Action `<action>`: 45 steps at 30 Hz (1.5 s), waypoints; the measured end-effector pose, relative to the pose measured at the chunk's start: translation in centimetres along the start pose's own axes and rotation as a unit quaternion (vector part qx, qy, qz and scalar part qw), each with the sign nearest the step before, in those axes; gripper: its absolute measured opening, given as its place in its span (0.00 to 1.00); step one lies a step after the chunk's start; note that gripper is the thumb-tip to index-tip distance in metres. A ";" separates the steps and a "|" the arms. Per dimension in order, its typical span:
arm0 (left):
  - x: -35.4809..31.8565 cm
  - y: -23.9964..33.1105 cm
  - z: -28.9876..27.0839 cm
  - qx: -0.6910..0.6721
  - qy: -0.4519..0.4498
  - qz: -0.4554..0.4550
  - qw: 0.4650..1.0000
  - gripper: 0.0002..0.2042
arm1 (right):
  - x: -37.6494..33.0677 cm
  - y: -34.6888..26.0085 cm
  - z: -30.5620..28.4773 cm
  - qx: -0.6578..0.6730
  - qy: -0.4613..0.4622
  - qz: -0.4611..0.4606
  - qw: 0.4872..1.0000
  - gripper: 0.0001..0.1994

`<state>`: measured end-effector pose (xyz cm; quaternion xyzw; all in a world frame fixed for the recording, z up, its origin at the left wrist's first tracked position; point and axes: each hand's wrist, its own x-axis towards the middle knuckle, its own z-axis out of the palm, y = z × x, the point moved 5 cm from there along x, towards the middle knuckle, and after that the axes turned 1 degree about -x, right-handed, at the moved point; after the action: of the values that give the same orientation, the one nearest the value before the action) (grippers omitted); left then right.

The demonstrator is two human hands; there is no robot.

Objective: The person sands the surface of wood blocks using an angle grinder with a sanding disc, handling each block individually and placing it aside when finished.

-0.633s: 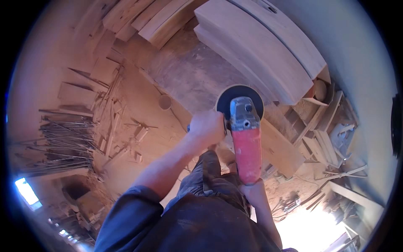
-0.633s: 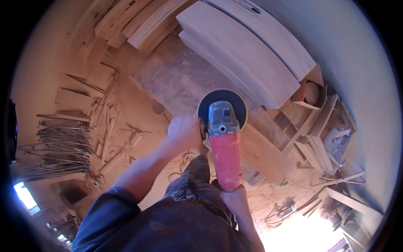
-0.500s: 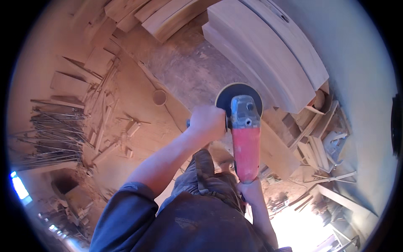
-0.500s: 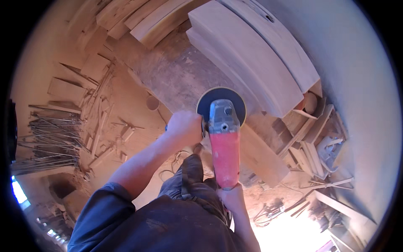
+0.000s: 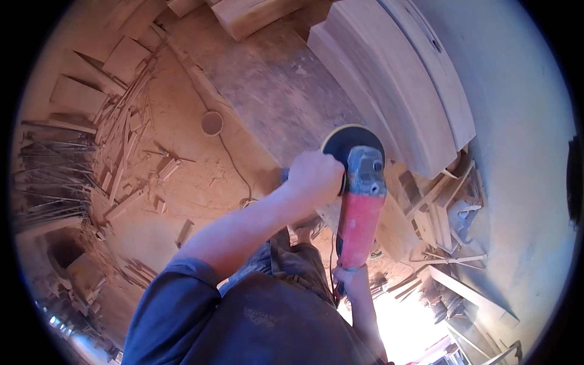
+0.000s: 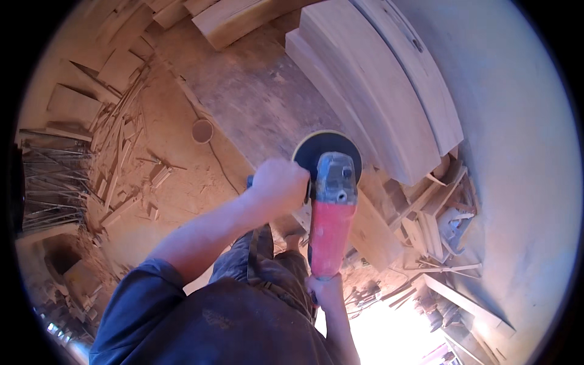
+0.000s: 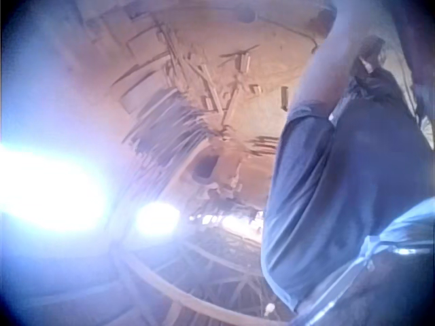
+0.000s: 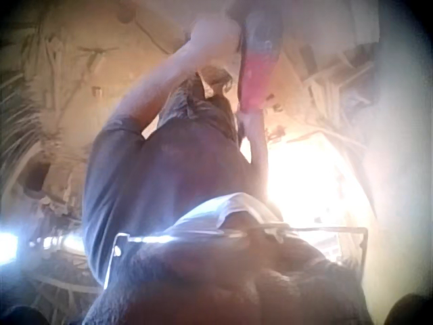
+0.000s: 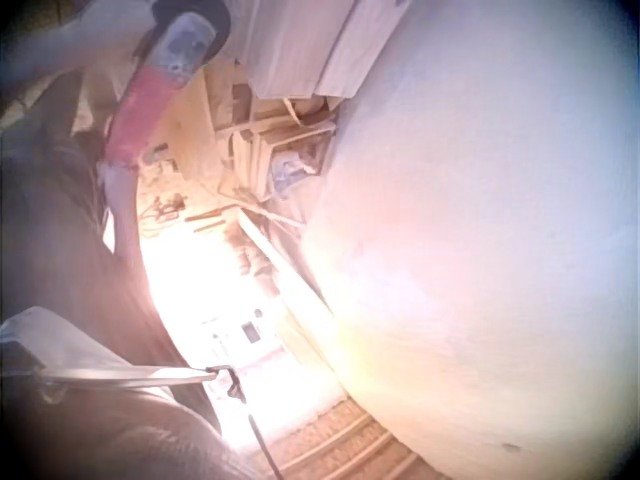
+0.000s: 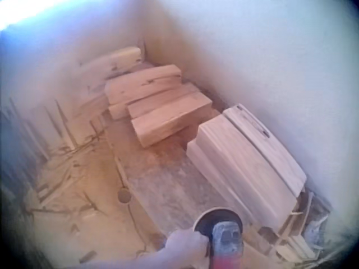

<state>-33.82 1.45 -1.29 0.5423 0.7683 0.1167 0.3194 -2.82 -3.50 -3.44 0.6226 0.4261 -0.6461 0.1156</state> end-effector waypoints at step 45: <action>-8.8 22.1 19.8 0.100 -0.160 0.076 0.979 0.06 | -11.3 23.8 -11.6 -0.003 0.125 0.022 0.992 0.14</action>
<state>-3.02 -1.33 -1.76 0.6401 0.6714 -0.0245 0.3726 23.80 -14.30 -1.35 0.7071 0.4254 -0.5595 0.0775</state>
